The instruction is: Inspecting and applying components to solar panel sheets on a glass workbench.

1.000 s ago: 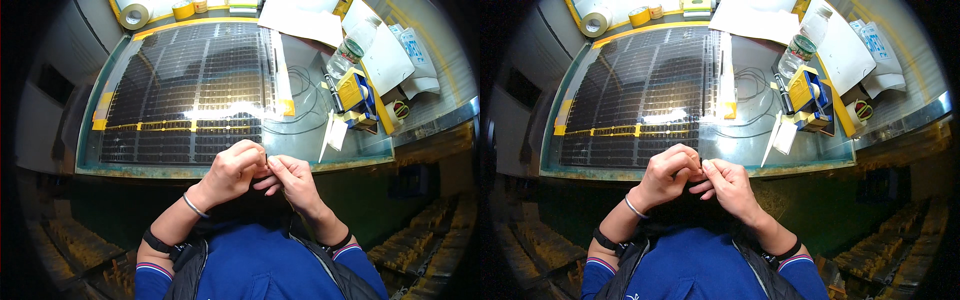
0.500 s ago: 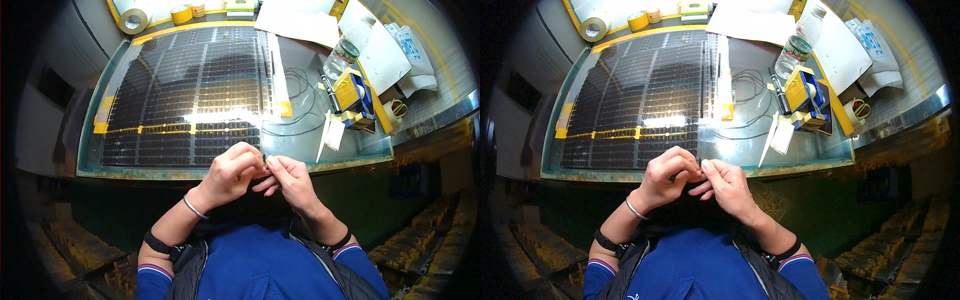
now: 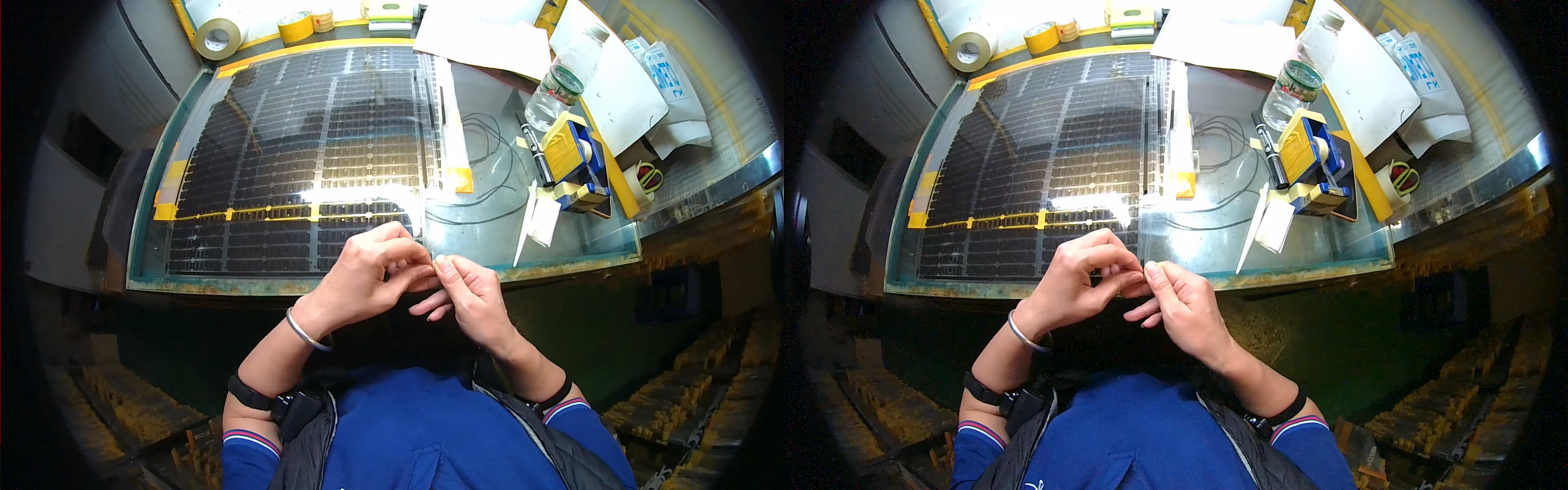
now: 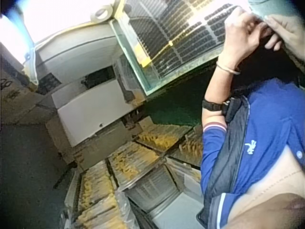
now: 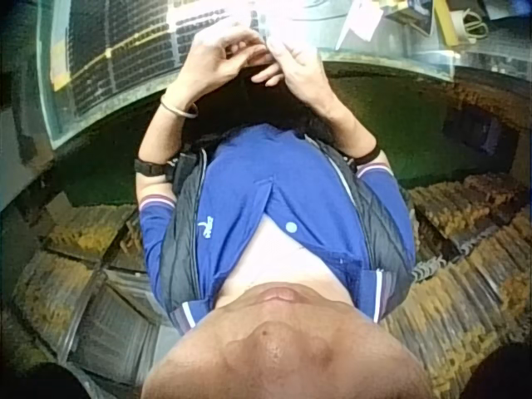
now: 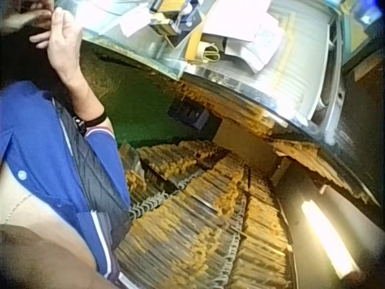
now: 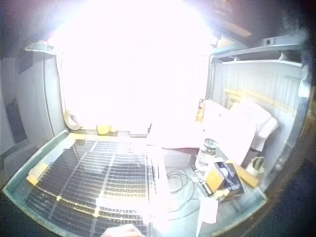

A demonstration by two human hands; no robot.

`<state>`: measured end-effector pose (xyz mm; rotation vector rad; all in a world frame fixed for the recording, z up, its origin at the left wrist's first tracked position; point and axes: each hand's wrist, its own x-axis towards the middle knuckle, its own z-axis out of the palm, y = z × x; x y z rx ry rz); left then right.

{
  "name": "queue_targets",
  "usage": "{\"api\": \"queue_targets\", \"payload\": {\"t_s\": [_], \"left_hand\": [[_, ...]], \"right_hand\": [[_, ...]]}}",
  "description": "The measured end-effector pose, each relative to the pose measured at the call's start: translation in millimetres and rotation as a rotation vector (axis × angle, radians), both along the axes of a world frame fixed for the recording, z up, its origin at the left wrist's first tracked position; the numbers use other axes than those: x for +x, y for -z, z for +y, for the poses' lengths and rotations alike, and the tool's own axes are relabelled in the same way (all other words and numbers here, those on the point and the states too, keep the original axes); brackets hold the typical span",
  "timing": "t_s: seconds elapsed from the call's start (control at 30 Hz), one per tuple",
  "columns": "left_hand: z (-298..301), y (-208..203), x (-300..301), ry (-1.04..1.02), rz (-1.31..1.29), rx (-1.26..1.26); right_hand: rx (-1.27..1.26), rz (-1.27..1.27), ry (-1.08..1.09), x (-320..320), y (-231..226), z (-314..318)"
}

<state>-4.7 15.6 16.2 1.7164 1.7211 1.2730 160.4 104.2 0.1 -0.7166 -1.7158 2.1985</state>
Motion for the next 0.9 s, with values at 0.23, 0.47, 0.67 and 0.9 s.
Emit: {"api": "queue_targets", "payload": {"t_s": [0.23, 0.47, 0.67, 0.9], "left_hand": [[2, -1, -1, 0.117, 0.198, 0.009], [5, 3, 2, 0.123, 0.315, 0.025], [1, 11, 2, 0.097, 0.319, 0.088], [-2, 14, 4, 0.107, 0.375, 0.165]], "right_hand": [[0.035, -0.016, 0.003, -1, -1, -2], [0.051, -0.022, 0.036, -3, -2, -5], [0.053, -0.013, 0.064, -3, 1, -6], [-0.002, -0.008, 0.074, -3, -2, -4]]}}
